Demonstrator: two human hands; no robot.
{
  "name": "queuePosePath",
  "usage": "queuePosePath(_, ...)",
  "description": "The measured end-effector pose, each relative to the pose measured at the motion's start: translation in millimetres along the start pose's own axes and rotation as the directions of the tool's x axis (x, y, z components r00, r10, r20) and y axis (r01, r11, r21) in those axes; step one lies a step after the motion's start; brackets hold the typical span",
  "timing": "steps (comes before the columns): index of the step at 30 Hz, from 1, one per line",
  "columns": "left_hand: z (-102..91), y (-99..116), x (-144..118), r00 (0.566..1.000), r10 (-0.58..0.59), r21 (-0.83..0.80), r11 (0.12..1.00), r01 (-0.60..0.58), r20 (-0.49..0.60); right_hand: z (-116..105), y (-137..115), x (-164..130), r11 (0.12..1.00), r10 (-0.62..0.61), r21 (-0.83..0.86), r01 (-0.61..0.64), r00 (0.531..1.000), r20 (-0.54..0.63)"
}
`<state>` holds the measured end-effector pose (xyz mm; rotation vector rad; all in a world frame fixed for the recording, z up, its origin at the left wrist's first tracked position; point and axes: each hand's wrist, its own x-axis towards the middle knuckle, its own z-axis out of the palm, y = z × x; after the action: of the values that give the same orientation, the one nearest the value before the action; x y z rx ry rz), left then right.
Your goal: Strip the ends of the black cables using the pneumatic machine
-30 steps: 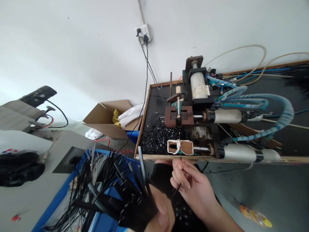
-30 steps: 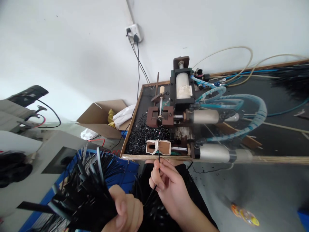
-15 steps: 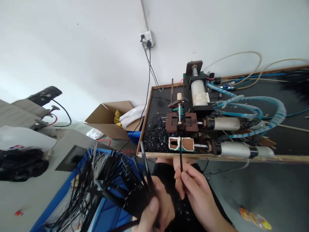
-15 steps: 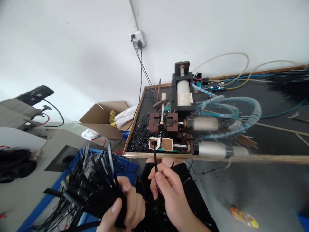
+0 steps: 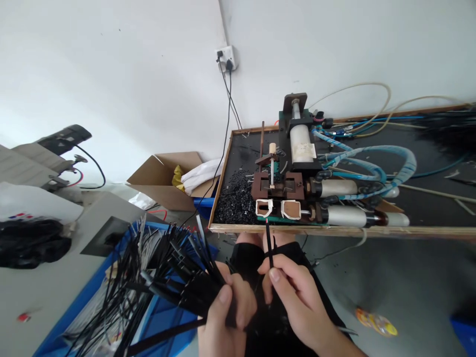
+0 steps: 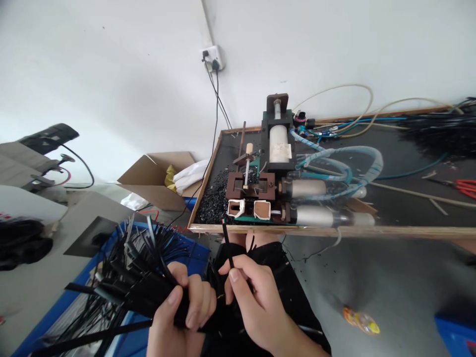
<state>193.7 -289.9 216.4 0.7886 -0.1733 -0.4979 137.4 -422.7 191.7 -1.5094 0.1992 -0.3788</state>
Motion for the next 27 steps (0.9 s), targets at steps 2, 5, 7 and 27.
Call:
queuePosePath(2,-1.5,-2,-2,0.998,-0.054,0.005,0.999,0.054,-0.020,-6,7,3,0.972,-0.058,-0.231,0.047,0.997,-0.043)
queuePosePath(5,-2.3,-7,-3,0.994,-0.075,0.045,0.996,0.078,-0.073,-19,24,9,0.784,-0.086,-0.620,0.020,0.993,-0.076)
queuePosePath(7,-2.0,-10,-4,0.992,-0.081,0.077,0.993,0.089,-0.097,-29,34,11,0.648,0.050,-0.760,-0.055,0.998,-0.030)
queuePosePath(27,-15.9,-15,9,0.981,-0.143,-0.016,0.990,0.142,-0.128,-56,51,7,0.526,0.237,-0.829,0.191,0.903,0.358)
